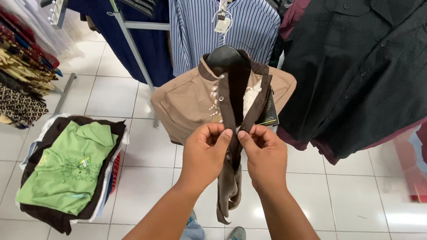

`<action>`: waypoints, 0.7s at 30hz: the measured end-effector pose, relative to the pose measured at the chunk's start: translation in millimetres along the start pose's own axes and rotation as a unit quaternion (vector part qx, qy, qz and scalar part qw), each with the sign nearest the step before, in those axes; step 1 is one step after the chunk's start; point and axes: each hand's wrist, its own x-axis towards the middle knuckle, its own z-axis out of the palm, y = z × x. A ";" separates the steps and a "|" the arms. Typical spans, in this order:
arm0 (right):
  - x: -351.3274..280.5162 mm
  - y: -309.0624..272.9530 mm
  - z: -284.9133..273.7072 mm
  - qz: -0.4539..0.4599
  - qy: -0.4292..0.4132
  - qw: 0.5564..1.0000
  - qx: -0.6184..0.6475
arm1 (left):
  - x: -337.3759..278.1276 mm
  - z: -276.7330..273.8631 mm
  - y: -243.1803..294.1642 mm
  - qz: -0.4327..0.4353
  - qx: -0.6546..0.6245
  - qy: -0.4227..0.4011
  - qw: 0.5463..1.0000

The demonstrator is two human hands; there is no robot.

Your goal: The person holds a beige short-sleeved shirt on a hanger, buttons the front placket, and then folds the shirt while it remains on the hanger. The person then places the folded shirt back onto a clothing rack.

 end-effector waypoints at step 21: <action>-29.2 9.5 59.0 -0.050 0.059 0.997 0.025 | 22.3 -55.0 1.9 -0.038 -0.023 -0.069 0.997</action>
